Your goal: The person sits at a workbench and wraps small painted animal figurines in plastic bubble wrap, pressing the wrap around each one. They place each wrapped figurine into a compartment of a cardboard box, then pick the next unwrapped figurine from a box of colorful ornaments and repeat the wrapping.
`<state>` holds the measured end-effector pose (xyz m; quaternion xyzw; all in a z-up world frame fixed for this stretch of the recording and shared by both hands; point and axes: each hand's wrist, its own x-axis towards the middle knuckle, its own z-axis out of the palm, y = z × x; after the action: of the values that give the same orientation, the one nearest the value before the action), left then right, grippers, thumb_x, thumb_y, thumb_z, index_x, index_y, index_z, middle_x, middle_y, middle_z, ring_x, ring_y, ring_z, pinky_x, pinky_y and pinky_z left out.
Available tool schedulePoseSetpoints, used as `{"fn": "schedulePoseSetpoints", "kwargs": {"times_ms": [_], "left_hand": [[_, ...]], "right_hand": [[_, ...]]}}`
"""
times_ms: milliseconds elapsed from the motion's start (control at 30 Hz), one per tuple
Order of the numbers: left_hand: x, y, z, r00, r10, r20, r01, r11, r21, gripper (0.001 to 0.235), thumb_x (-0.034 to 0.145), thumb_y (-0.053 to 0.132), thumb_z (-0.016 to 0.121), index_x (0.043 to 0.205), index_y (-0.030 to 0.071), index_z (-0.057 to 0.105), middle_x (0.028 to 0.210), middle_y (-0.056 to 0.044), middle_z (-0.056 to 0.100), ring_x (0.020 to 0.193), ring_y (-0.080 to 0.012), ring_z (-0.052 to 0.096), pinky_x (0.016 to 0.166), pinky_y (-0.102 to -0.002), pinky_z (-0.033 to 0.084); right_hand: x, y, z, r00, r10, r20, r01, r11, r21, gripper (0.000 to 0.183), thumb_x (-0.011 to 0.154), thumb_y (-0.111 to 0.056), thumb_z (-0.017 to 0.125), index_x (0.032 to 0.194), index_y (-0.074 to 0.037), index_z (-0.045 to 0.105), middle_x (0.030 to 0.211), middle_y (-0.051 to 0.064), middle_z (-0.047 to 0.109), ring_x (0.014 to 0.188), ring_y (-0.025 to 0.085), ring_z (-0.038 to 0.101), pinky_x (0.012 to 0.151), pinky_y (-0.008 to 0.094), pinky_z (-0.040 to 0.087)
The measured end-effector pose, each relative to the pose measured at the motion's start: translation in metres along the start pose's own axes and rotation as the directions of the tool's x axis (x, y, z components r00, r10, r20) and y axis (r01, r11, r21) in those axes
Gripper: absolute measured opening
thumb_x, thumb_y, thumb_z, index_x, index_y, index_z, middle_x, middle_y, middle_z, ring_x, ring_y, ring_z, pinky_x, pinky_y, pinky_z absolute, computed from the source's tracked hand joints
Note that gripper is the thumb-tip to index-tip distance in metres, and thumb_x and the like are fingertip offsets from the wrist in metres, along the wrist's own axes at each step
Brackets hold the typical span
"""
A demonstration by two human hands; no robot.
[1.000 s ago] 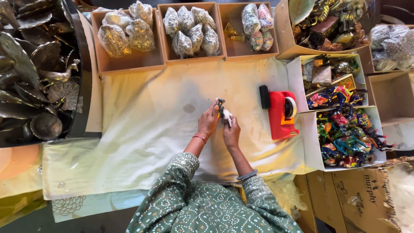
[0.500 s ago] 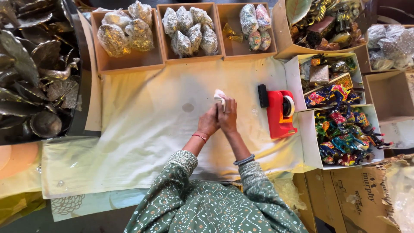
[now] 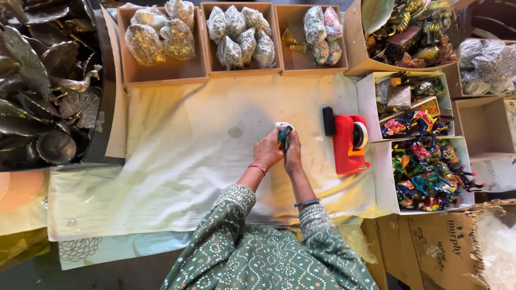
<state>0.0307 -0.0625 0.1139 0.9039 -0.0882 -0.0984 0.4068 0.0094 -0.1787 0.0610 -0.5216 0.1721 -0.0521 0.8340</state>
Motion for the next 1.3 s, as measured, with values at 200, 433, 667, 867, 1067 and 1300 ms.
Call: {"fn": "schedulePoseSetpoints", "kwargs": {"times_ms": [200, 433, 667, 867, 1067, 1300], "left_hand": [[0.008, -0.015, -0.004, 0.999, 0.029, -0.033, -0.032, 0.996, -0.08, 0.038, 0.076, 0.024, 0.078, 0.107, 0.012, 0.06, 0.103, -0.015, 0.069, 0.095, -0.041, 0.067, 0.072, -0.054, 0.054], [0.036, -0.089, -0.007, 1.0, -0.01, 0.013, 0.013, 0.977, -0.212, 0.057, 0.063, 0.033, 0.091, 0.109, 0.008, 0.067, 0.102, -0.016, 0.07, 0.096, -0.0341, 0.07, 0.084, -0.046, 0.058], [0.025, -0.101, -0.022, 0.997, -0.067, -0.038, 0.064, 0.995, -0.078, 0.068, 0.072, 0.031, 0.088, 0.129, 0.007, 0.061, 0.119, -0.015, 0.067, 0.114, -0.0347, 0.062, 0.096, -0.046, 0.051], [-0.024, -0.092, -0.018, 0.975, -0.029, -0.221, 0.042, 0.998, 0.055, 0.074, 0.078, 0.026, 0.084, 0.144, 0.01, 0.055, 0.133, -0.014, 0.058, 0.124, -0.0339, 0.054, 0.102, -0.046, 0.046], [-0.039, -0.096, -0.016, 0.95, -0.067, -0.307, 0.063, 0.998, -0.023, 0.07, 0.08, 0.024, 0.081, 0.144, 0.011, 0.056, 0.135, -0.011, 0.059, 0.122, -0.033, 0.055, 0.104, -0.045, 0.046], [-0.042, -0.089, -0.023, 0.956, -0.114, -0.269, 0.105, 0.993, -0.047, 0.067, 0.076, 0.02, 0.081, 0.138, 0.012, 0.059, 0.133, -0.007, 0.062, 0.118, -0.0328, 0.057, 0.103, -0.041, 0.049]], "right_hand": [[-0.026, 0.027, -0.022, 0.992, -0.069, -0.101, 0.02, 0.905, -0.424, 0.038, 0.108, -0.031, 0.055, 0.135, -0.006, 0.063, 0.109, -0.004, 0.065, 0.099, 0.007, 0.057, 0.084, 0.023, 0.049], [-0.065, 0.018, -0.03, 0.988, -0.149, -0.052, 0.068, 0.697, -0.714, 0.038, 0.099, -0.021, 0.066, 0.129, 0.001, 0.067, 0.109, 0.008, 0.068, 0.095, 0.013, 0.065, 0.085, 0.028, 0.053], [-0.072, 0.012, -0.031, 0.968, -0.218, -0.122, 0.094, 0.77, -0.631, 0.036, 0.098, -0.019, 0.069, 0.128, 0.001, 0.068, 0.12, 0.009, 0.072, 0.107, 0.014, 0.066, 0.095, 0.028, 0.052], [-0.062, -0.005, -0.006, 0.956, -0.29, -0.038, 0.192, 0.719, -0.668, 0.035, 0.099, -0.016, 0.068, 0.13, -0.001, 0.067, 0.119, 0.009, 0.068, 0.106, 0.017, 0.067, 0.092, 0.03, 0.054], [-0.052, -0.026, 0.053, 0.865, -0.346, 0.363, 0.456, 0.241, -0.857, 0.043, 0.092, -0.006, 0.066, 0.135, -0.01, 0.068, 0.126, 0.011, 0.065, 0.118, 0.03, 0.062, 0.099, 0.041, 0.049], [-0.025, -0.029, 0.091, 0.789, -0.176, 0.588, 0.605, 0.063, -0.793, 0.043, 0.098, -0.018, 0.058, 0.141, -0.015, 0.063, 0.151, 0.006, 0.052, 0.12, 0.029, 0.058, 0.101, 0.046, 0.044]]}}
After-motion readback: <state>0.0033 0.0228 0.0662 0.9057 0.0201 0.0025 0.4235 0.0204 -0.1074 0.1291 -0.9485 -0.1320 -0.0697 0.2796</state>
